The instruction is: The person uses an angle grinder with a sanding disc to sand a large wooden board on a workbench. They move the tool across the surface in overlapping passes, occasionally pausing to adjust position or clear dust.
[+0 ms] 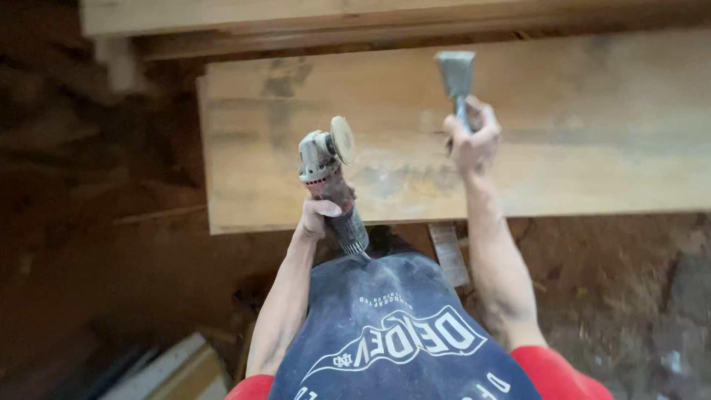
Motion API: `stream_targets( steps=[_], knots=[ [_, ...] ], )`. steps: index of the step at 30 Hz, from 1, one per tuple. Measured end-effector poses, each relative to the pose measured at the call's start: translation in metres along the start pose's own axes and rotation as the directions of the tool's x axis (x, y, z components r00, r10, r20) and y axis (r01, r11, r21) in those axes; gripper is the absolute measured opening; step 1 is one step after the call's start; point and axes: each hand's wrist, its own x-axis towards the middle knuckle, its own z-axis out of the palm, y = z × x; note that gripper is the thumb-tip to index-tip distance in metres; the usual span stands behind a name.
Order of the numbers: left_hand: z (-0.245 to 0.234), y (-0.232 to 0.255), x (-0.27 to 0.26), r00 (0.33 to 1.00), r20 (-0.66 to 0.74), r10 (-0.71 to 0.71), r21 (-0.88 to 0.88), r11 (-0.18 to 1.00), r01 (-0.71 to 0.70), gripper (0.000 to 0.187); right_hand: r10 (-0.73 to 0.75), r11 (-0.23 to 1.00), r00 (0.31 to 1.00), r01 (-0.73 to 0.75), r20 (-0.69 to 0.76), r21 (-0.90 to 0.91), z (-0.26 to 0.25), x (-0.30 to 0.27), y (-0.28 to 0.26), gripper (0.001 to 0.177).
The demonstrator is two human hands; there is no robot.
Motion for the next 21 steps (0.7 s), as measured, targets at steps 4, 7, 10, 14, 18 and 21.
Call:
stream_targets(
  steps=[4, 7, 10, 14, 18, 21],
  knots=[
    [-0.003, 0.020, -0.018, 0.995, 0.087, 0.058, -0.122, 0.991, -0.047, 0.076, -0.174, 0.985, 0.981, 0.174, 0.091, 0.011, 0.038, 0.115, 0.019, 0.028],
    [-0.004, 0.024, -0.030, 0.993, 0.102, 0.065, -0.176, 0.983, -0.046, 0.076, -0.241, 0.971, 0.961, 0.238, 0.138, 0.034, 0.070, 0.206, 0.044, 0.018],
    [-0.004, 0.017, -0.042, 0.996, 0.070, 0.064, -0.218, 0.975, -0.047, 0.080, -0.292, 0.947, 0.947, 0.305, 0.133, -0.096, 0.097, 0.274, 0.069, 0.016],
    [-0.006, 0.015, -0.046, 0.979, 0.111, 0.174, -0.226, 0.963, -0.145, 0.082, -0.200, 0.942, 0.973, 0.224, 0.116, -0.250, 0.122, 0.297, 0.057, 0.025],
    [-0.006, 0.011, -0.043, 0.987, 0.091, 0.129, -0.270, 0.958, -0.100, 0.084, -0.190, 0.976, 0.926, 0.214, 0.326, -0.039, 0.119, 0.171, 0.019, 0.010],
    [-0.001, 0.015, -0.031, 0.986, 0.122, 0.114, -0.283, 0.956, -0.075, 0.087, 0.010, 0.989, 0.781, -0.102, 0.624, 0.112, 0.103, 0.048, -0.005, 0.019]
  ],
)
